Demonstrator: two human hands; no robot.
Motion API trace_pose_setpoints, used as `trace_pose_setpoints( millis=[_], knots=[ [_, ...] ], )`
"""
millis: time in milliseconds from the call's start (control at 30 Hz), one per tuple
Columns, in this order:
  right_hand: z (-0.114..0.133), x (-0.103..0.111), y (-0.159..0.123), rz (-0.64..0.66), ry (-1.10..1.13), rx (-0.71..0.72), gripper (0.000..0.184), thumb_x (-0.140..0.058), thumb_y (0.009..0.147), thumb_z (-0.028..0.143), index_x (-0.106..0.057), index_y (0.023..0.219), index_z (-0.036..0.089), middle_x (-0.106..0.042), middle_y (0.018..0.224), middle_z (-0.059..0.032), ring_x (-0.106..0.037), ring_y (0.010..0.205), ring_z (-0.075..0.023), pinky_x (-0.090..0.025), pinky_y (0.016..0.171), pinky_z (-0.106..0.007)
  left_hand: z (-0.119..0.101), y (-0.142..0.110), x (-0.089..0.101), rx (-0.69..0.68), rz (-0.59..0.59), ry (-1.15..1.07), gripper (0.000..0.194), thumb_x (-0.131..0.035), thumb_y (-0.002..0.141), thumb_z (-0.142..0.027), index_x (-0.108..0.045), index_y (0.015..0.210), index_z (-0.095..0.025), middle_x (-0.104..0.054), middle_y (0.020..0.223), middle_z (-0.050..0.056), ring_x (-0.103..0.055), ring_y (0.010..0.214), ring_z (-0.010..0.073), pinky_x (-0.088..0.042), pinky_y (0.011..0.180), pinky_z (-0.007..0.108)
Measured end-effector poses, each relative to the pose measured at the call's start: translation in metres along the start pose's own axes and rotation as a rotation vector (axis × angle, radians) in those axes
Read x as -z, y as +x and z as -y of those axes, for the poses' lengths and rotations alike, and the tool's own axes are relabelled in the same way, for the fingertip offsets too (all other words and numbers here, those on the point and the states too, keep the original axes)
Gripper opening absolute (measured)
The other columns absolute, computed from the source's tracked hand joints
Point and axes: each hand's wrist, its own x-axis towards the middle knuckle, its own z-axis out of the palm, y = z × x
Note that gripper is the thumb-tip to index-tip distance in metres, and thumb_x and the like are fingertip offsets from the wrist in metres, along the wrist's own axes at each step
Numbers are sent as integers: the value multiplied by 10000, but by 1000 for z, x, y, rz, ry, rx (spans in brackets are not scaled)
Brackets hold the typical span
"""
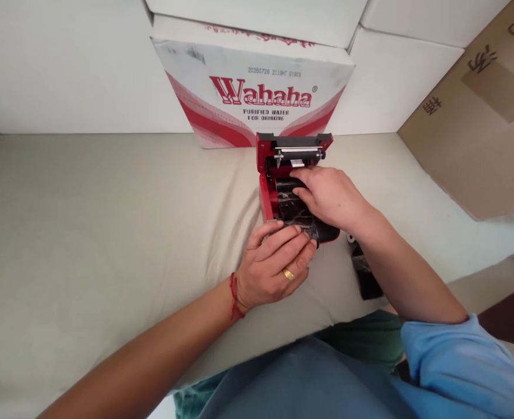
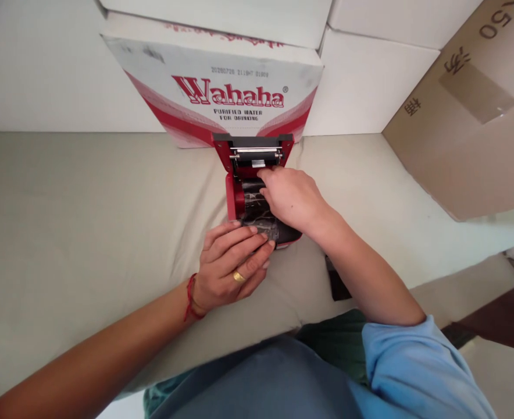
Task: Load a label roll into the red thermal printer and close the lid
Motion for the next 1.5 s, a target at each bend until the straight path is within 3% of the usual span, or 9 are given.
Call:
trace_pose_setpoints(
  millis=[233, 367, 433, 500, 700, 1033, 1233, 1400, 1500],
  knots=[
    [-2, -6, -11, -123, 209, 135, 340, -538, 1062, 219, -824, 1240, 174, -796, 1410, -104, -759, 1247, -281, -566, 1083, -407, -3, 0, -3, -3, 99, 61, 575, -703, 971, -155, -681, 1502, -376, -849, 1280, 44, -804, 1178, 277, -569, 1176, 518],
    [-17, 3, -29, -503, 454, 126, 405, -471, 1146, 418, -817, 1239, 228, -852, 1176, -71, -792, 1093, -240, -622, 1012, -398, -3, 0, -2, 31, 81, 7, 545, -723, 973, -172, -698, 1469, -397, -852, 1285, 26, -814, 1176, 270, -564, 1191, 518],
    [-27, 4, -27, -693, 441, 53, 488, -400, 1166, 515, -758, 1387, 269, -832, 1248, -89, -774, 1163, -260, -627, 1025, -432, -4, 0, -1, 71, 61, -53, 482, -746, 970, -187, -740, 1400, -406, -862, 1255, 15, -827, 1148, 277, -580, 1181, 544],
    [-32, 1, -17, -771, 374, 21, 549, -347, 1171, 568, -671, 1522, 298, -784, 1385, -102, -723, 1307, -280, -608, 1087, -469, -4, 0, 0, 117, 67, -108, 426, -764, 968, -195, -775, 1339, -403, -867, 1238, 11, -835, 1136, 287, -579, 1187, 580],
    [-27, -13, -4, -629, 392, 19, 525, -333, 1183, 503, -718, 1481, 306, -754, 1451, -82, -644, 1457, -265, -527, 1237, -503, -5, 2, 4, 69, 128, -113, 556, -764, 957, -129, -724, 1436, -408, -856, 1290, 15, -837, 1153, 290, -573, 1186, 583],
    [-29, -42, -68, -629, 468, 133, 404, -458, 1140, 357, -829, 1281, 280, -820, 1378, -60, -730, 1379, -247, -496, 1291, -508, -5, 4, 5, -6, 117, -31, 600, -770, 956, -117, -690, 1471, -414, -857, 1288, -7, -841, 1120, 265, -580, 1100, 494],
    [-34, -78, -76, -845, 398, 304, 293, -590, 1066, 184, -862, 1158, 237, -870, 1218, -56, -822, 1220, -209, -637, 1149, -392, -11, 11, 4, -170, 56, 269, 304, -704, 980, -102, -762, 1242, -244, -887, 1145, 13, -823, 1096, 190, -532, 1137, 397],
    [-30, -81, -72, -872, 456, 318, 268, -619, 1046, 131, -859, 1151, 188, -872, 1191, -88, -833, 1189, -215, -680, 1090, -363, -10, 13, 7, -163, 82, 225, 412, -692, 969, -137, -687, 1364, -253, -878, 1147, 53, -811, 1109, 212, -536, 1148, 430],
    [-26, -80, -71, -897, 472, 289, 257, -615, 1053, 135, -859, 1123, 177, -880, 1158, -87, -842, 1164, -217, -681, 1080, -355, -2, 11, 14, -135, -2, 203, 489, -668, 1004, -238, -610, 1489, -264, -849, 1234, 92, -778, 1196, 251, -557, 1132, 466]
  ],
)
